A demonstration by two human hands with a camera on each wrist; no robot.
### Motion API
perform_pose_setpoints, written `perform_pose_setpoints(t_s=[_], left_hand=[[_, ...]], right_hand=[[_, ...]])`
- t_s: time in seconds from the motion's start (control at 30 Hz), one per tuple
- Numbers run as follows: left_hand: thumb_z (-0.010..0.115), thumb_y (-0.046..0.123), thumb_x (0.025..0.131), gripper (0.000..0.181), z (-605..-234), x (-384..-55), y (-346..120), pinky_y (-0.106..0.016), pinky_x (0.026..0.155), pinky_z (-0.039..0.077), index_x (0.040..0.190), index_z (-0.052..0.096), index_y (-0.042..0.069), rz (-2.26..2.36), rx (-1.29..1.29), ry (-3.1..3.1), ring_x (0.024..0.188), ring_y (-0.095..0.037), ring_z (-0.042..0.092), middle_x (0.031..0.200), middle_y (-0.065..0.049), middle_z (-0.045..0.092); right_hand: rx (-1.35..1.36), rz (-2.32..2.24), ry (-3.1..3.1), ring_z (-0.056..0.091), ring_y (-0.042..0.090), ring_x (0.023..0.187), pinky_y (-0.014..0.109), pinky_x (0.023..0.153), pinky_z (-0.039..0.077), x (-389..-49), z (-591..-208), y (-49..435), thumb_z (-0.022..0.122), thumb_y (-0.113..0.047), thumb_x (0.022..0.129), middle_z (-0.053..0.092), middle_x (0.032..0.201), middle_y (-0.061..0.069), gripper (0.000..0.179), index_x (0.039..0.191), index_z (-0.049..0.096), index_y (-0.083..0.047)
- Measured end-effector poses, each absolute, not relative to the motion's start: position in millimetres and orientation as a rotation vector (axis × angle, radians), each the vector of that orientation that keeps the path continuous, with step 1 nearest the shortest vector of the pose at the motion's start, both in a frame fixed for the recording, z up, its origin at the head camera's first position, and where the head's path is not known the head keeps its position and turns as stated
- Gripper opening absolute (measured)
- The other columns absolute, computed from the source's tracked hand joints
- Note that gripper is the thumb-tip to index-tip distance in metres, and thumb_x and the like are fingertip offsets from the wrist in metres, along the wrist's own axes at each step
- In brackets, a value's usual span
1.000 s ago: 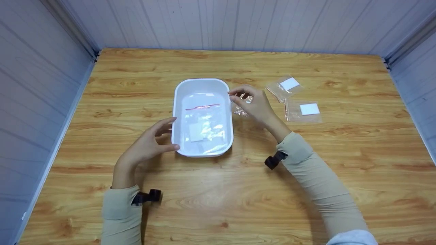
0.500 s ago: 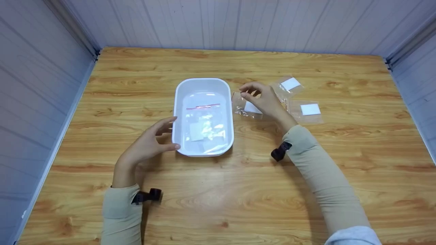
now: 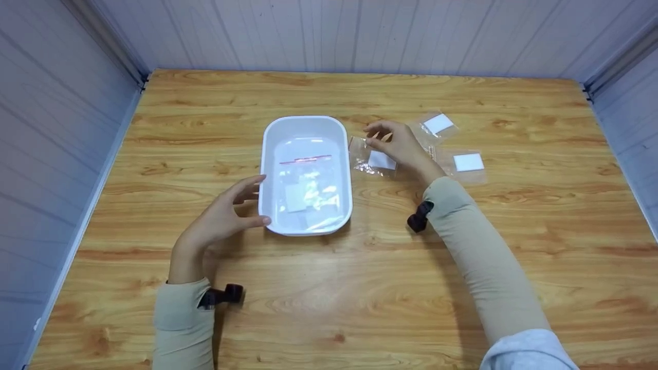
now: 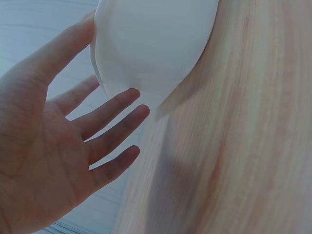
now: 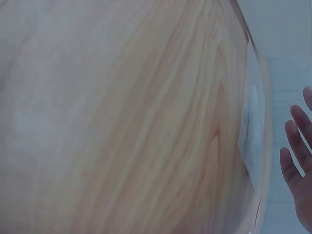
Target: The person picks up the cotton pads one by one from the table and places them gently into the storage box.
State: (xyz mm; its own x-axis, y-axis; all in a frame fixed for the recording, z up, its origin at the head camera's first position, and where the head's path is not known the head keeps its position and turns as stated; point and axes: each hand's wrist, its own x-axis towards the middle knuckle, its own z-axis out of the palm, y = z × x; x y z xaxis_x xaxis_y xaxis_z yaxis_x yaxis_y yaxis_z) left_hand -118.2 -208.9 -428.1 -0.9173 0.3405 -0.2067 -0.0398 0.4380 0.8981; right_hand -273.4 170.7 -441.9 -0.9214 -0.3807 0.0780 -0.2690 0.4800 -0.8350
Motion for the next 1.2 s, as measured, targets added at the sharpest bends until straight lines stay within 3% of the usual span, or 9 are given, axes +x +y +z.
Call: perform_pose_setpoints(t_s=[0.33,0.97,1.2], left_hand=[[0.083,0.024,0.082,0.085,-428,-118,-209,-0.06,0.114,0.023,0.154,0.036,0.021,1.483,0.244,2.331,0.137,-0.034,0.038,0.147,-0.011,0.046],[0.085,0.028,0.08,0.087,-429,-118,-209,-0.06,0.113,0.023,0.153,0.037,0.023,1.465,0.238,2.35,0.136,-0.034,0.039,0.147,-0.011,0.046],[0.084,0.024,0.082,0.086,-429,-118,-209,-0.059,0.113,0.026,0.154,0.036,0.021,1.491,0.243,2.321,0.136,-0.035,0.039,0.147,-0.012,0.046]], right_hand=[[-0.436,-1.43,2.543,0.06,0.026,0.102,0.036,0.096,0.048,-285,-450,166,0.071,-0.006,0.092,0.065,0.113,0.018,0.032,0.122,0.064,0.002],[-0.424,-1.304,2.584,0.058,0.027,0.105,0.035,0.094,0.047,-288,-460,159,0.073,-0.006,0.09,0.064,0.117,0.016,0.037,0.125,0.063,0.001],[-0.425,-1.287,2.615,0.057,0.024,0.097,0.029,0.086,0.047,-288,-462,157,0.074,-0.005,0.089,0.064,0.11,0.016,0.037,0.123,0.064,0.004]])
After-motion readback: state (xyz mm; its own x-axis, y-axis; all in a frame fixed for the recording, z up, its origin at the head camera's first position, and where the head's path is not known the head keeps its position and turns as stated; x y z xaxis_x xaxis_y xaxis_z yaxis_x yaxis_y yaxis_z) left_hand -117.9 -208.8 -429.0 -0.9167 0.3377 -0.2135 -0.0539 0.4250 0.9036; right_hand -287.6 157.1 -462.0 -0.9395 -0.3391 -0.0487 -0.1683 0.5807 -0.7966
